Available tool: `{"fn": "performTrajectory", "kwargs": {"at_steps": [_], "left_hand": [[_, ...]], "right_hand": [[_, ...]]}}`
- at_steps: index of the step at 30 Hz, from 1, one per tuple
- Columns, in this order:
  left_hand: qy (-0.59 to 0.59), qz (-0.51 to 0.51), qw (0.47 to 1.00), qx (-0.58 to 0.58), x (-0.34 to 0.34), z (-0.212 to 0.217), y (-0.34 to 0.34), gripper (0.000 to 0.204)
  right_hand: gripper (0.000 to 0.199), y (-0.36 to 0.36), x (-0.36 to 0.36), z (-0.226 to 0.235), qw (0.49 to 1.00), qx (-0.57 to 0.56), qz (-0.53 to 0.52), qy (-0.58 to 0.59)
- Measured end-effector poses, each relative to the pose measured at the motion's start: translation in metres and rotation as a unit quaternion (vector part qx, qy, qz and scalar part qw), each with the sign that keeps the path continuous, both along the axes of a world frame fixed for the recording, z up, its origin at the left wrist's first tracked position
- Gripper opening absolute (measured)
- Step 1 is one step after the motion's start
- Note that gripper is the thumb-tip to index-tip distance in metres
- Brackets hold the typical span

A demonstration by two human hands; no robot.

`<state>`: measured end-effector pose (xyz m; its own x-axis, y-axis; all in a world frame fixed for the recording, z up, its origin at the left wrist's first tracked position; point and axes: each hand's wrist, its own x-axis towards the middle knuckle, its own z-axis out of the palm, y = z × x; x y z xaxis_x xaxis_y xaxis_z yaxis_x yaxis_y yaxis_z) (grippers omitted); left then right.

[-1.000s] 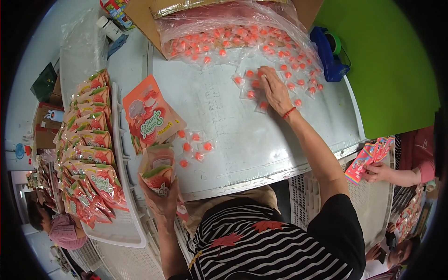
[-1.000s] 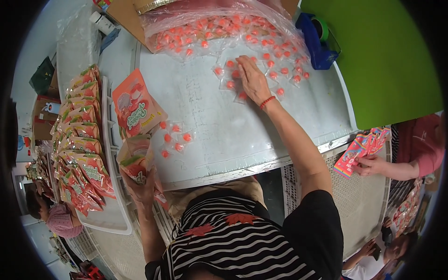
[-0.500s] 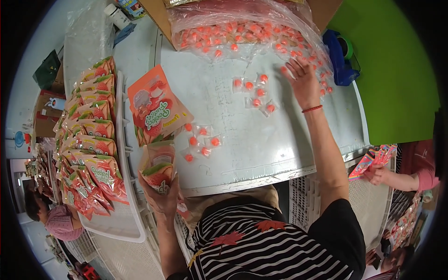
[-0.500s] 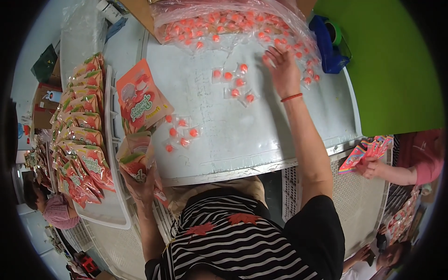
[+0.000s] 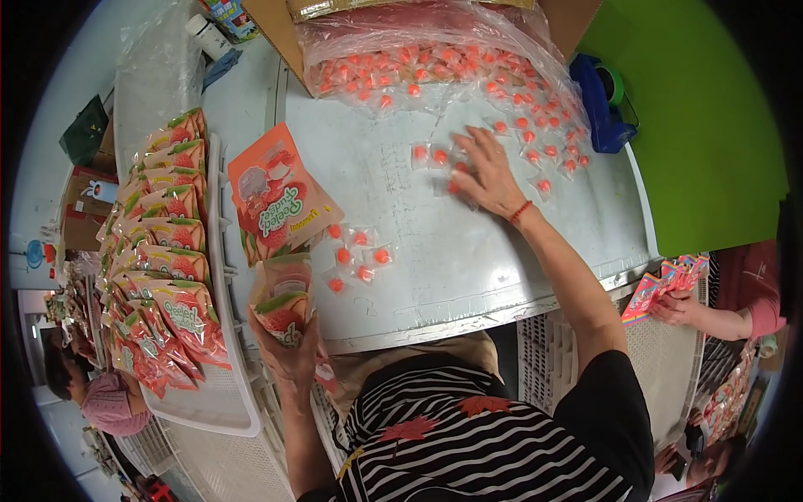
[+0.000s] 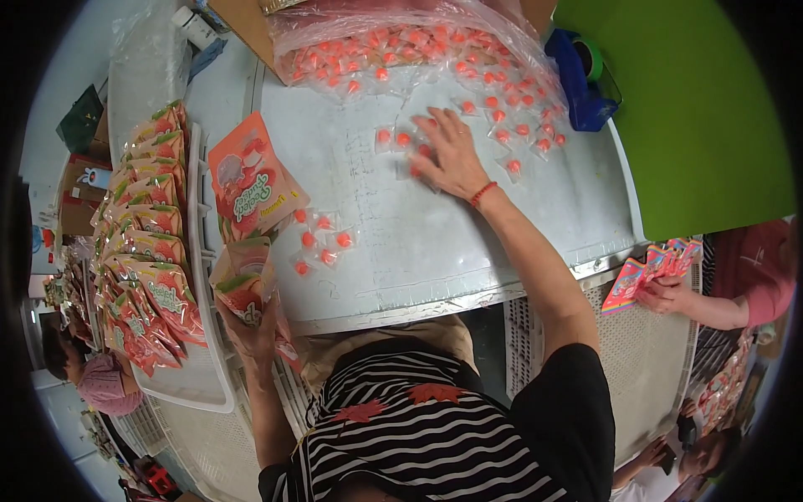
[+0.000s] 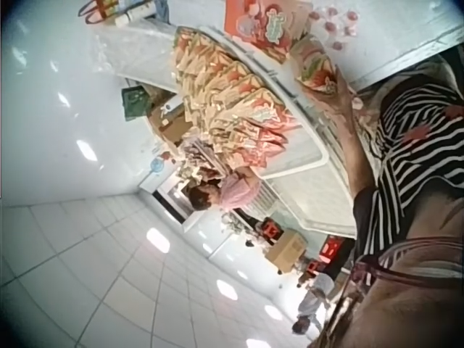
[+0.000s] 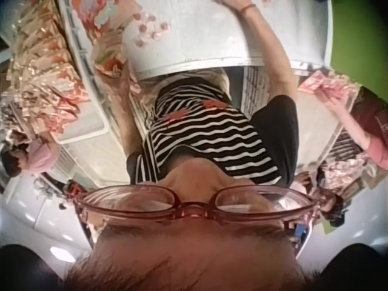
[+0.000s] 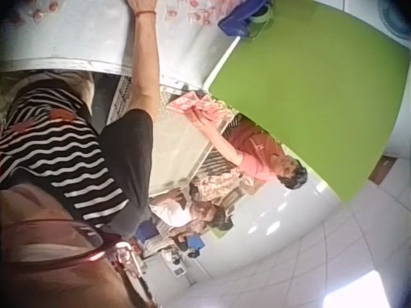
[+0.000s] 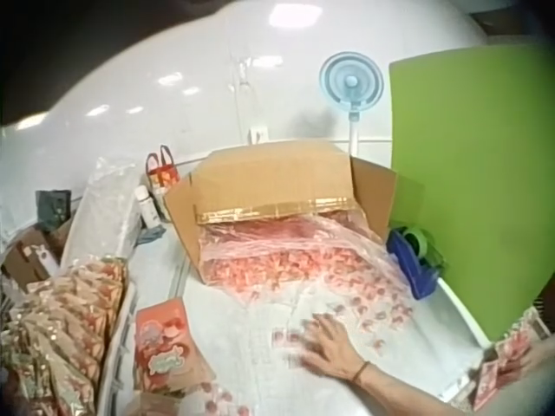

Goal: Packaging individual pieces of candy into branded pouches.

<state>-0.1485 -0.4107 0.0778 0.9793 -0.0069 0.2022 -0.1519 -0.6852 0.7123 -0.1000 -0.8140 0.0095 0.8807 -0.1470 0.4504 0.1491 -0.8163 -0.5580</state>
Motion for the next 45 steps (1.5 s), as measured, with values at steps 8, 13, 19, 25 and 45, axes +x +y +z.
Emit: {"fn": "performTrajectory", "kwargs": {"at_steps": [8,13,19,25,45], "left_hand": [[-0.003,-0.009,1.000,0.013,-0.002,0.001,-0.006,0.091],[-0.031,-0.020,0.999,-0.010,0.000,0.002,-0.013,0.077],[-0.044,-0.068,0.996,-0.042,0.007,0.003,-0.018,0.076],[-0.058,-0.058,0.996,-0.021,0.002,-0.011,-0.007,0.078],[-0.045,-0.037,0.998,0.018,0.000,-0.007,-0.015,0.082]], "right_hand": [[0.055,0.046,0.032,-0.015,0.970,-0.216,0.094,0.055],[0.052,0.116,0.020,-0.019,0.987,-0.143,0.071,0.017],[0.047,0.117,0.001,0.002,0.990,-0.108,0.088,-0.006],[0.049,-0.046,0.021,0.007,0.925,-0.177,-0.335,0.020],[0.020,-0.058,-0.083,0.034,0.928,0.178,-0.318,0.077]]}}
